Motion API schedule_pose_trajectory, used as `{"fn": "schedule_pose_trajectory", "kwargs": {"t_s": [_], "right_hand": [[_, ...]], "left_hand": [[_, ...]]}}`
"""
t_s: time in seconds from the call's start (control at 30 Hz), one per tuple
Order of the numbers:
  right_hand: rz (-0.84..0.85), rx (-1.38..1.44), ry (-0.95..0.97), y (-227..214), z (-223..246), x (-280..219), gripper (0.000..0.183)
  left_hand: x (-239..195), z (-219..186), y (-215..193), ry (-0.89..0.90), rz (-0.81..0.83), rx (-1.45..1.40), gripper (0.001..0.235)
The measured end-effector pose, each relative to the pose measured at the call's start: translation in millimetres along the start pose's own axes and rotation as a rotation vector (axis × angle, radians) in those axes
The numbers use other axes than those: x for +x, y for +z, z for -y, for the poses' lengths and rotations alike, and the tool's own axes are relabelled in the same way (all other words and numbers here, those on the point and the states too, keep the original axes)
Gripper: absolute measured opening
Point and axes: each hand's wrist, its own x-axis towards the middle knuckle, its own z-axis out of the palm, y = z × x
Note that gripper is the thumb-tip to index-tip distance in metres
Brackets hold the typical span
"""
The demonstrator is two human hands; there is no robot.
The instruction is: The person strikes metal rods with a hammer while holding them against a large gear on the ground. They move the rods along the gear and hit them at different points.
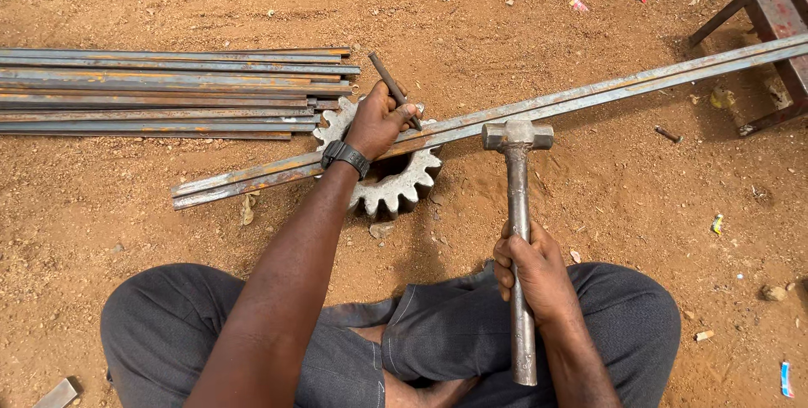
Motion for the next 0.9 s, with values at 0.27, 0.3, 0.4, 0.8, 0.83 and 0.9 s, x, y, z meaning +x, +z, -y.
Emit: {"fn": "schedule_pose_trajectory", "kwargs": {"t_s": [0.27,0.3,0.4,0.8,0.83,0.9], "right_hand": [[-0.003,0.035,-0.002,1.3,-1.6,-0.1,0.014],[-0.004,0.033,-0.002,1.3,-1.9,0.5,0.013],[-0.004,0.019,-0.005,0.1,-3.6,1.0,0.014],[-0.078,-0.363,-0.247,10.7,17.3,-12.5,0.029],[-0.093,-0.416,-0.329,11.0,24.0,-15.7,0.033],[-0.118,-0.508,-0.522,13.0,37.0,-22.2,0.045]], "left_hand": [[-0.5,3.6,0.8,0.060,0.000,-0.021,0.017],[-0.8,3.9,1.1,0.065,-0.003,-0.005,0.018],[-3.5,3.0,3.9,0.132,-0.021,0.044,0.019],[-14.4,14.0,16.2,0.402,-0.087,0.720,0.037],[-11.3,17.9,17.2,0.449,-0.096,0.715,0.042],[-8.3,24.6,17.9,0.513,-0.105,0.716,0.042]]}}
